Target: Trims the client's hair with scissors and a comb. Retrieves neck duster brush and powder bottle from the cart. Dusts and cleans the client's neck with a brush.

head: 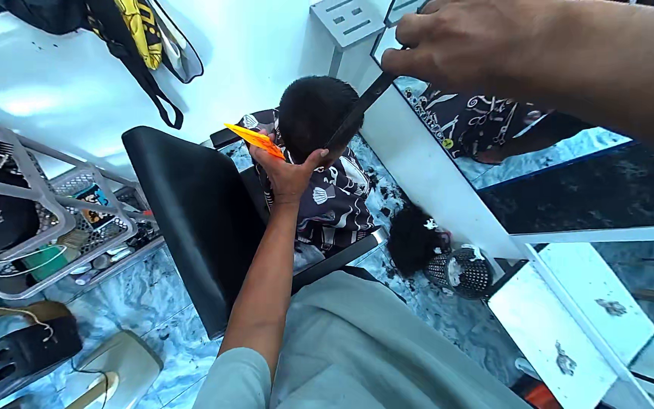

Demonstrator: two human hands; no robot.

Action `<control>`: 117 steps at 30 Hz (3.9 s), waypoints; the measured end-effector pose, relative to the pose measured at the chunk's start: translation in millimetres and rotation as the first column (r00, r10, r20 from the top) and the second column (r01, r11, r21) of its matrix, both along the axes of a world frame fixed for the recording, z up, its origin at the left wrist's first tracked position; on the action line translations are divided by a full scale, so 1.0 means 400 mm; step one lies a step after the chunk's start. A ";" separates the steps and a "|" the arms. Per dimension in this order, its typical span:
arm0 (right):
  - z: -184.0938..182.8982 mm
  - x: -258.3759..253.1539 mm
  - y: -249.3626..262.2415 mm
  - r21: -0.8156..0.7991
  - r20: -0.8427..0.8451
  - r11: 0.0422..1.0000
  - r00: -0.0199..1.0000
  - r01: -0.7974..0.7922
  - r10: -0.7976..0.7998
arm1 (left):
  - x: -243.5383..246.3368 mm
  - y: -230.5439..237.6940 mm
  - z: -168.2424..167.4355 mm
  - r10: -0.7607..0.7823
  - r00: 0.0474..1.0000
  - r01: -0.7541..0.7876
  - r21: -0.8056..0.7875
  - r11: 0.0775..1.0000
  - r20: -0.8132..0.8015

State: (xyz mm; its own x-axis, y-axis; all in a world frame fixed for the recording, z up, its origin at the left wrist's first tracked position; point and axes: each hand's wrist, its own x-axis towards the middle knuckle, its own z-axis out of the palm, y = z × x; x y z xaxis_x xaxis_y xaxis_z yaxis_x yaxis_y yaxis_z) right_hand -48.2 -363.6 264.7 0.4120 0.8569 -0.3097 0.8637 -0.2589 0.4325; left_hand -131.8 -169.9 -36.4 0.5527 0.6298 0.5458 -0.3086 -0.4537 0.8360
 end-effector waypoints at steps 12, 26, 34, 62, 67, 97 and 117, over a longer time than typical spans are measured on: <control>0.050 -0.074 0.097 -0.144 0.044 0.987 0.997 0.075 -0.069 | 0.007 0.013 -0.016 -0.015 1.000 0.014 -0.059 0.998 -0.018; 0.050 -0.069 0.158 -0.131 -0.001 0.991 1.000 -0.026 0.027 | 0.016 0.036 -0.050 -0.039 0.999 0.039 -0.114 0.993 0.008; 0.049 -0.066 0.088 0.176 -0.127 0.915 0.930 0.362 -0.344 | -0.044 0.165 0.005 -0.261 0.965 0.240 -0.406 0.882 0.004; -0.573 -0.344 -0.057 0.609 -0.296 0.441 0.705 0.659 -0.644 | 0.040 0.460 0.214 -0.394 0.857 0.429 0.884 0.186 -0.333; -0.580 -0.343 -0.047 0.624 -0.295 0.409 0.685 0.666 -0.666 | 0.050 0.456 0.222 -0.391 0.870 0.393 0.902 0.181 -0.301; -0.599 -0.350 -0.054 0.672 -0.425 0.216 0.608 0.708 -0.671 | 0.040 0.428 0.297 -0.415 0.835 0.402 0.915 0.015 -0.360; -0.679 -0.317 -0.075 0.726 -0.486 0.168 0.670 0.667 -0.561 | 0.036 0.388 0.391 -0.371 0.833 0.401 0.910 -0.108 -0.411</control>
State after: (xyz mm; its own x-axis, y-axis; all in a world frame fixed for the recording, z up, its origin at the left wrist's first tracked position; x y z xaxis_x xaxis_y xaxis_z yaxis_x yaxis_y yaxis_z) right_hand -175.1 -393.5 -6.8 0.9485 0.1637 0.2712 0.2652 -0.8787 -0.3969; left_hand -117.4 -14.9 119.9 0.5044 -0.7762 0.3782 -0.7580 -0.6079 -0.2366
